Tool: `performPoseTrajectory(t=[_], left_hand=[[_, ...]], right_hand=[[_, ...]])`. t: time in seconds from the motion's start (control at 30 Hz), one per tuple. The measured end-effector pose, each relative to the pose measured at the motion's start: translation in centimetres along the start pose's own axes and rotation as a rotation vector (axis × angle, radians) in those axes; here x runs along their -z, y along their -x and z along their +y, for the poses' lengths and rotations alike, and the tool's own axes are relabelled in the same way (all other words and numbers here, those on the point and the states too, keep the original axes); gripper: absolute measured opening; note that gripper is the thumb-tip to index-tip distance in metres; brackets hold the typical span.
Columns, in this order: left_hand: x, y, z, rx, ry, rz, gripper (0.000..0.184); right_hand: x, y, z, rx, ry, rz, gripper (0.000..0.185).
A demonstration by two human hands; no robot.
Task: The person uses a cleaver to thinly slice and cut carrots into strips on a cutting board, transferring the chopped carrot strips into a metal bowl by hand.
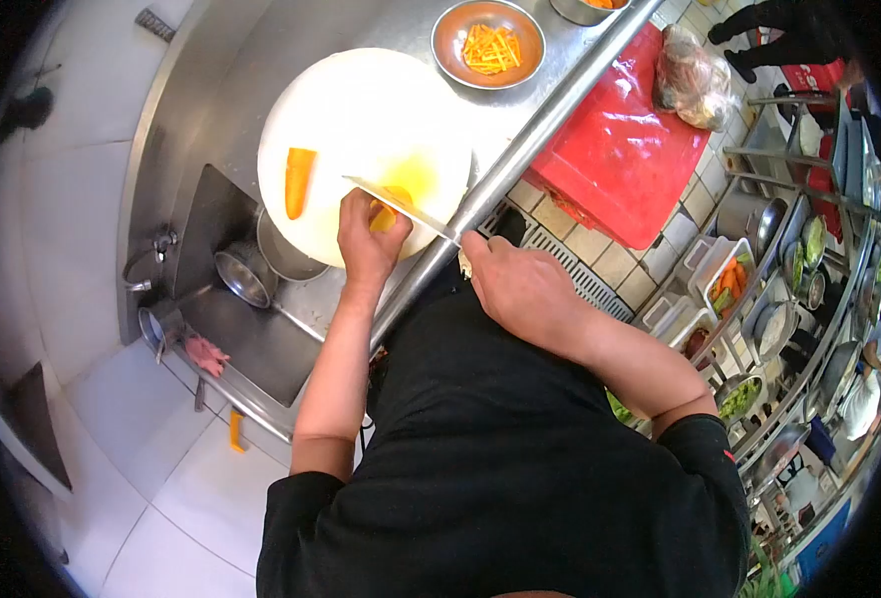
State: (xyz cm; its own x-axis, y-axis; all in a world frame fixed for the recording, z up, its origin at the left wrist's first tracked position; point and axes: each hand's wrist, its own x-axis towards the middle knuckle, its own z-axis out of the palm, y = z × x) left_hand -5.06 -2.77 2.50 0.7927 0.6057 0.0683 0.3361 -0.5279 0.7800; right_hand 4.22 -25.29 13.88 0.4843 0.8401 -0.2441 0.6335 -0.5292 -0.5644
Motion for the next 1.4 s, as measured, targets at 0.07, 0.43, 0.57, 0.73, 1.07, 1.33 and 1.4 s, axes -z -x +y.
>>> performPoseTrajectory(t=[0.07,0.43,0.57,0.73,1.07,1.33,1.4], left_hand=[[0.0,0.0,0.0,-0.027,0.028,0.005,0.045],[0.5,-0.2,0.0,0.026,0.018,-0.069,0.049],[0.5,-0.1,-0.3,0.042,0.058,-0.067,0.048],[0.5,-0.2,-0.3,0.004,0.015,-0.062,0.046],[0.4,0.0,-1.0,-0.027,0.015,-0.024,0.046],[0.5,-0.1,-1.2,-0.068,-0.047,-0.03,0.047],[0.5,-0.1,-1.2,-0.057,-0.041,-0.034,0.047]], right_hand=[[0.2,0.0,-0.3,0.049,0.06,0.081,0.014],[-0.1,-0.3,-0.9,-0.003,0.17,0.025,0.013],[0.1,-0.8,-1.0,-0.013,0.176,-0.028,0.014],[0.5,-1.5,-0.9,-0.039,0.08,-0.078,0.015],[0.8,-3.4,-0.9,-0.133,-0.029,-0.257,0.014],[0.1,-4.5,-0.7,-0.106,-0.028,-0.232,0.013],[-0.2,-4.9,-0.7,-0.086,-0.018,-0.204,0.012]])
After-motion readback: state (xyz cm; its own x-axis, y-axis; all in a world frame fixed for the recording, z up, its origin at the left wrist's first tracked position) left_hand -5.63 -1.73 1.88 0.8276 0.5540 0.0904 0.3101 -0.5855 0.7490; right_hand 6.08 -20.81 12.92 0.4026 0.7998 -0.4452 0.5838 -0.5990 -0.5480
